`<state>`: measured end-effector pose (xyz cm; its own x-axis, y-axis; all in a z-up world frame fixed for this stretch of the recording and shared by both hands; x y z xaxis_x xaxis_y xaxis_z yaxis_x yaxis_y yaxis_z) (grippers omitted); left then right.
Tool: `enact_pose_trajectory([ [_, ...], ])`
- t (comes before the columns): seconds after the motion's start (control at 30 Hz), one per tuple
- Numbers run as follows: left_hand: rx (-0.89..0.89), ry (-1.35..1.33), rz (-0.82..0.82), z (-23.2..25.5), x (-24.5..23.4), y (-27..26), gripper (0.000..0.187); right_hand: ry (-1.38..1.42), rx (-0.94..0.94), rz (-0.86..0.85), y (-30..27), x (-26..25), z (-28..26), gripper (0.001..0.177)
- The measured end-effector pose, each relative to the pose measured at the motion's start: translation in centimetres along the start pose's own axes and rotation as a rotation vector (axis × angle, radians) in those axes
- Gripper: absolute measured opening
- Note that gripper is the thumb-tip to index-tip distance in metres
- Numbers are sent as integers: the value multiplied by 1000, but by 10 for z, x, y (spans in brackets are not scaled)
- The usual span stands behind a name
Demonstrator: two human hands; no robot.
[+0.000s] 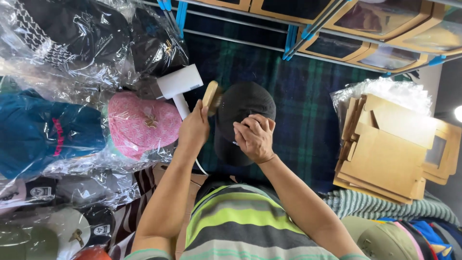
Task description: Cleaning a black baseball cap using a wooden brush to remove dust and lint in a warehouse setting.
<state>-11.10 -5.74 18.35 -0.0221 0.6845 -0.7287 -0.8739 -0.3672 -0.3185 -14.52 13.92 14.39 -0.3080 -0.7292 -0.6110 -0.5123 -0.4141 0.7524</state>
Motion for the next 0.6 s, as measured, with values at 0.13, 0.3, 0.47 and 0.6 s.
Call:
enact_pose_trajectory([
  [0.13,-50,-74,-49,-43,24,4,57,-28,-22,5,0,1,-2,11],
  [0.3,488,-171,419,-8,51,-25,43,-67,128,-23,1,-6,2,31],
  [0.47,-89,-337,7,-88,78,-4,50,-8,237,-93,0,-8,12,49],
  [0.6,-157,-279,0,-109,89,-22,51,6,289,-126,-14,-5,15,56],
])
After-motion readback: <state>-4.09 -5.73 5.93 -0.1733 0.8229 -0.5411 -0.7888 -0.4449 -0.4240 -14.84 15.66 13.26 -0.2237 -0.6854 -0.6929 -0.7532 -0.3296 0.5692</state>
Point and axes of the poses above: each hand's wrist, its own y-axis towards the middle knuckle, its own x-axis out of the palm, z = x × y, the point moved 1 cm from there along y, towards the middle knuckle, and after that the axes turned 2 degrees about -z, right-handed, at the moved point
